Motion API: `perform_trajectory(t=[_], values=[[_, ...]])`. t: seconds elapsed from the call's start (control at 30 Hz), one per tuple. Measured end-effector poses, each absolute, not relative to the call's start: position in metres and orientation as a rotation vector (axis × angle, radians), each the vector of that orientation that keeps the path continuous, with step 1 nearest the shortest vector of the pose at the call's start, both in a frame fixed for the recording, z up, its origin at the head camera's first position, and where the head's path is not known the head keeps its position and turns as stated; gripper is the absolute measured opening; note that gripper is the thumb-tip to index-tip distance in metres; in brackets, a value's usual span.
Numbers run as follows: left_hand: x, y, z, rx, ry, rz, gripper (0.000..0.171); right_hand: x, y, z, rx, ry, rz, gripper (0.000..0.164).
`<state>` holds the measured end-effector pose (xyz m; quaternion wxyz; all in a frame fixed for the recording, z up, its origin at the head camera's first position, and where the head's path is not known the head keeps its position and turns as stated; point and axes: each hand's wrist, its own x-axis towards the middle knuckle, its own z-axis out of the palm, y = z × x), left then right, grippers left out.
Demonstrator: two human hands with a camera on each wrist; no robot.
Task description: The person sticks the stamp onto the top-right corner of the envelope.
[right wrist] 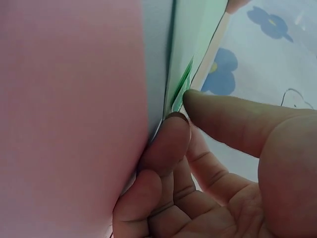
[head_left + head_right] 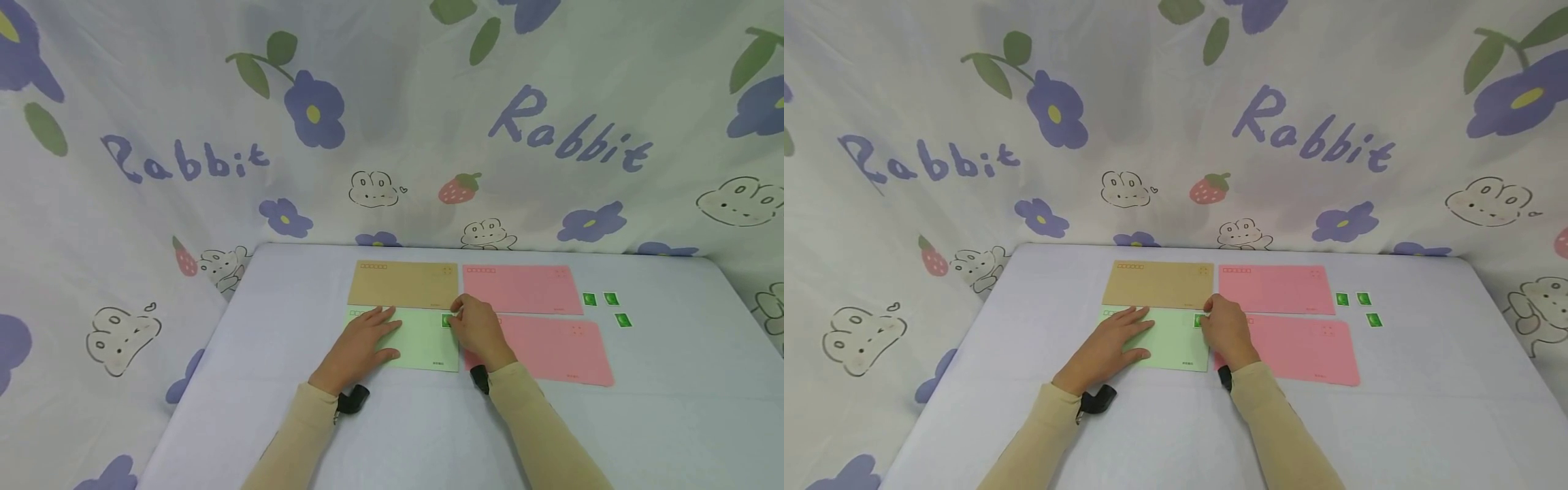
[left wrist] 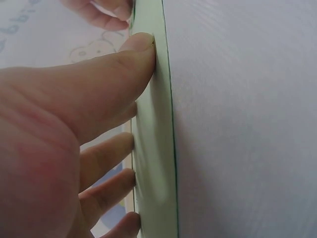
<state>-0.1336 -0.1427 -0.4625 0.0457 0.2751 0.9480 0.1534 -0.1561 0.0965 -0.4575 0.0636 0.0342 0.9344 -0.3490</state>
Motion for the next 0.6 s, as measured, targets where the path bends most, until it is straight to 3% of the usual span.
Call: perform_trajectory(t=[0.6], values=[[-0.1337,-0.1428,-0.4641,0.829,2.896,0.486,0.059,-0.1523,0.0954,-0.4519,0.073,2.832,-1.004,0.019]])
